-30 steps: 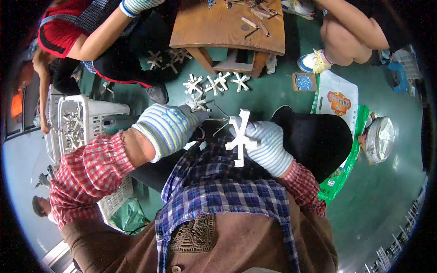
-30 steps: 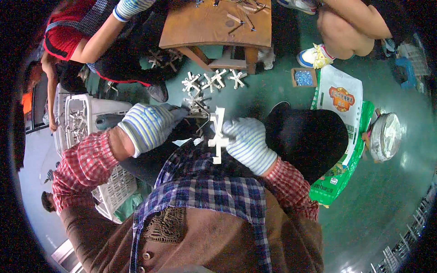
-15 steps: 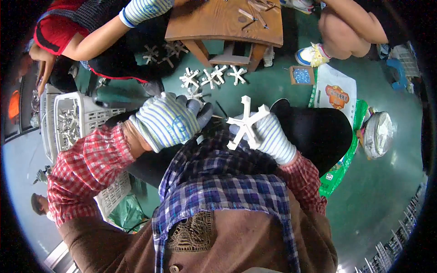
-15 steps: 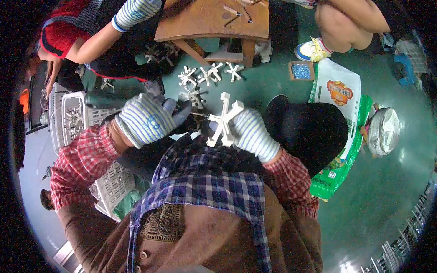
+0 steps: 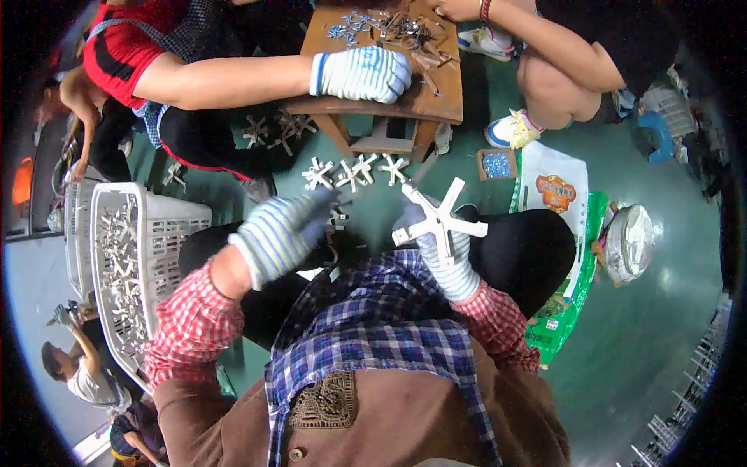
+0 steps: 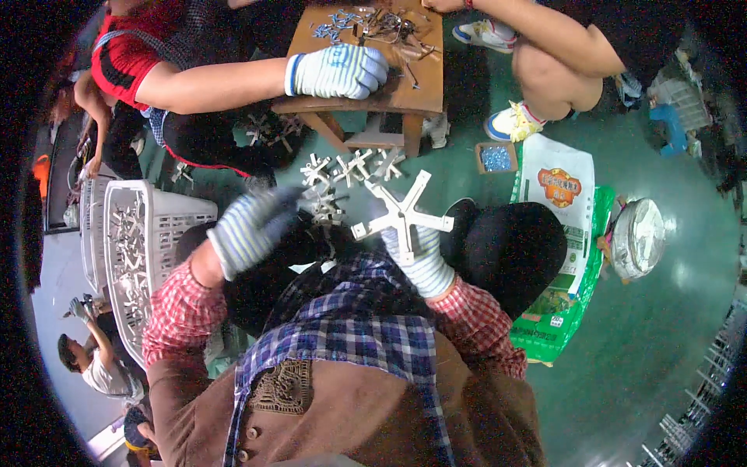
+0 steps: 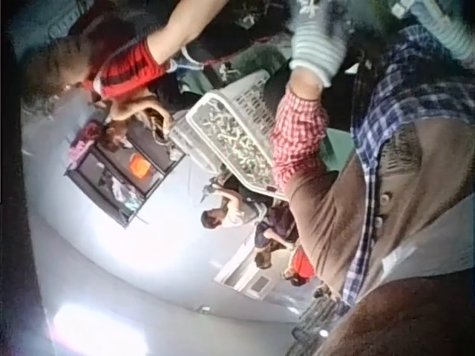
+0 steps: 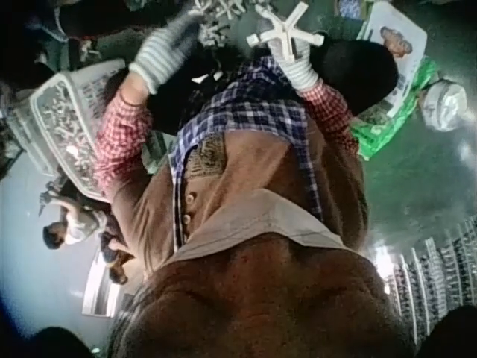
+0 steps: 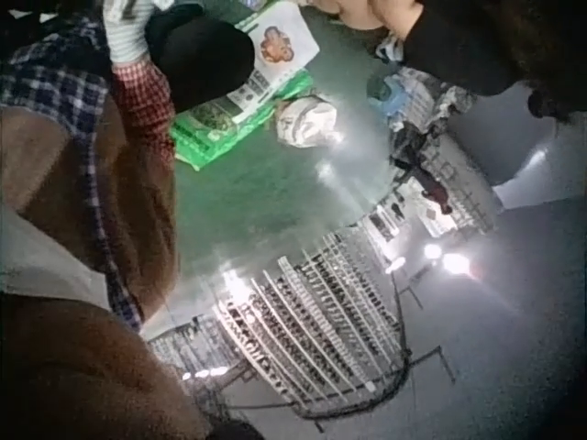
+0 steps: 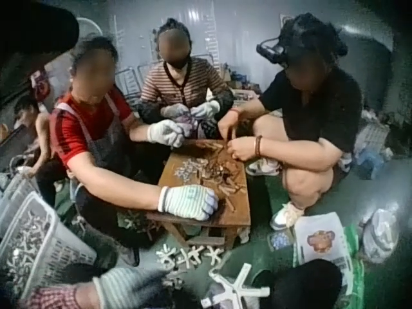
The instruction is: Assembling small plastic parts and trimming excess plastic using a tool.
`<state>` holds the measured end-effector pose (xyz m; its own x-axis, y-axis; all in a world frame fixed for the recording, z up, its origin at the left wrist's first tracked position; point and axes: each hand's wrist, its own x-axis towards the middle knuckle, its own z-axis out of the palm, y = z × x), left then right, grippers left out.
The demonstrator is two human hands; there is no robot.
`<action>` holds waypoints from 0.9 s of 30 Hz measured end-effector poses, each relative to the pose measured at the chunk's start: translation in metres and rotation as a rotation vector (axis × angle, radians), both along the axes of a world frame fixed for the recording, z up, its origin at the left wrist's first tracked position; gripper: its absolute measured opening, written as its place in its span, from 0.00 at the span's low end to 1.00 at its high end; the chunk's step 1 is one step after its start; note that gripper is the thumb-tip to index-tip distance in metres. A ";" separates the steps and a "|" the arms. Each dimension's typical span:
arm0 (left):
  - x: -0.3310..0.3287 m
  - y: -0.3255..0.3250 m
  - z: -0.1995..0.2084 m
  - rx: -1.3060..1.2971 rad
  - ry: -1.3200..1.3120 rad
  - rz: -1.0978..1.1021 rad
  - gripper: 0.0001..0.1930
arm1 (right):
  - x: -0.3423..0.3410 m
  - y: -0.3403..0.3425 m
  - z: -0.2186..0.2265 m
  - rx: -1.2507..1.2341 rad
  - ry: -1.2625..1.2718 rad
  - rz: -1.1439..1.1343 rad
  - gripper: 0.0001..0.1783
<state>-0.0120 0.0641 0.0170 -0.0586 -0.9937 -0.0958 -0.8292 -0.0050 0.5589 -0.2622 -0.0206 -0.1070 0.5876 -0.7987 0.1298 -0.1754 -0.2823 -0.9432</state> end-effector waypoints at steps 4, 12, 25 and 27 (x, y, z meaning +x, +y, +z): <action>-0.037 -0.003 -0.019 0.202 0.225 -0.033 0.14 | 0.008 0.003 0.002 -0.186 0.002 -0.019 0.26; -0.015 0.008 -0.015 0.247 0.532 -0.162 0.25 | -0.008 -0.005 0.040 -0.030 -0.108 -0.081 0.31; 0.005 0.052 0.008 0.312 0.868 0.119 0.29 | -0.020 -0.060 0.080 -0.172 0.166 0.086 0.27; 0.017 0.067 0.021 0.285 1.007 0.498 0.28 | -0.012 -0.061 0.103 1.186 -0.744 -0.171 0.28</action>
